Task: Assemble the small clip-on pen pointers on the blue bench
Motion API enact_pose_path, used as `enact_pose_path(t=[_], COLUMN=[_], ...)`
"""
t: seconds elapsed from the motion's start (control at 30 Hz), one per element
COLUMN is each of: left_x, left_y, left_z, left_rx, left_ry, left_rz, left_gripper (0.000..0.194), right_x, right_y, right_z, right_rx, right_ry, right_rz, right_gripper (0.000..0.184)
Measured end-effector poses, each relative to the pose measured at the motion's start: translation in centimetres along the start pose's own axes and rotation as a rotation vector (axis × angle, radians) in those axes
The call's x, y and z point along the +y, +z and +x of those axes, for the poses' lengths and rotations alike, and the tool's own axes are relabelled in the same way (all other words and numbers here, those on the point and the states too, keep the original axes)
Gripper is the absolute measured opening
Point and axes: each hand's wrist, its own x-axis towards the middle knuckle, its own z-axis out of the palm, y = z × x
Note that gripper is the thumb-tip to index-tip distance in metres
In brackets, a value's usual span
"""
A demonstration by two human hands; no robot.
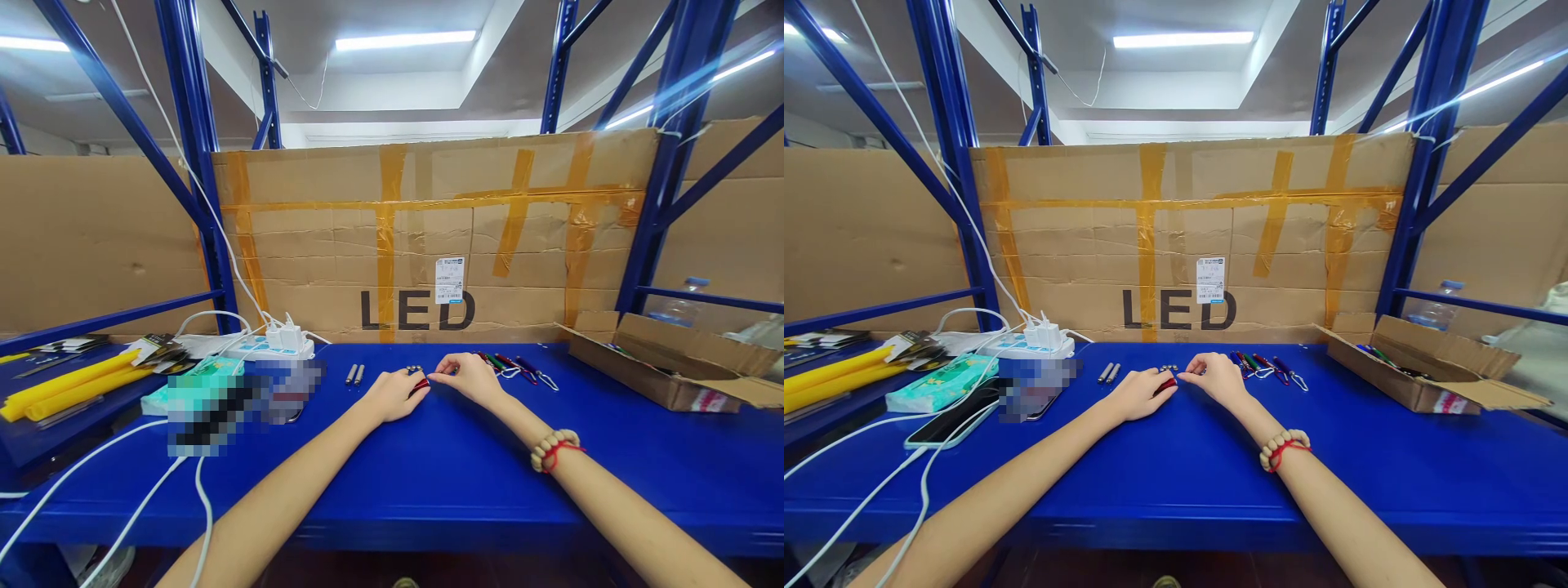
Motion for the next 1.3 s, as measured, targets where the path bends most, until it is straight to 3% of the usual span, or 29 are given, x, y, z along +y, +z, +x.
enact_pose_path(t=[0.43,0.73,0.9,1.13,1.3], left_x=[0.04,0.18,0.19,0.19,0.12], left_y=[-0.03,-0.29,-0.3,-0.26,-0.28], left_z=[0.03,-0.02,-0.02,-0.02,-0.04], left_rx=[-0.008,-0.016,-0.016,-0.004,-0.014], left_ry=[0.0,-0.01,-0.009,-0.012,-0.002], left_rz=[-0.004,-0.009,-0.009,0.004,-0.004], left_gripper=[0.03,0.031,0.032,0.031,0.03], right_x=[-0.2,0.3,0.31,0.07,-0.57], right_y=[0.02,0.51,0.58,0.87,0.55], right_z=[0.01,0.29,0.37,0.72,0.54], right_rx=[-0.049,-0.053,-0.058,-0.015,-0.033], right_ry=[-0.013,-0.114,-0.035,0.035,0.112], right_rz=[0.067,0.159,0.24,0.616,0.687], right_gripper=[0.038,0.045,0.048,0.044,0.041])
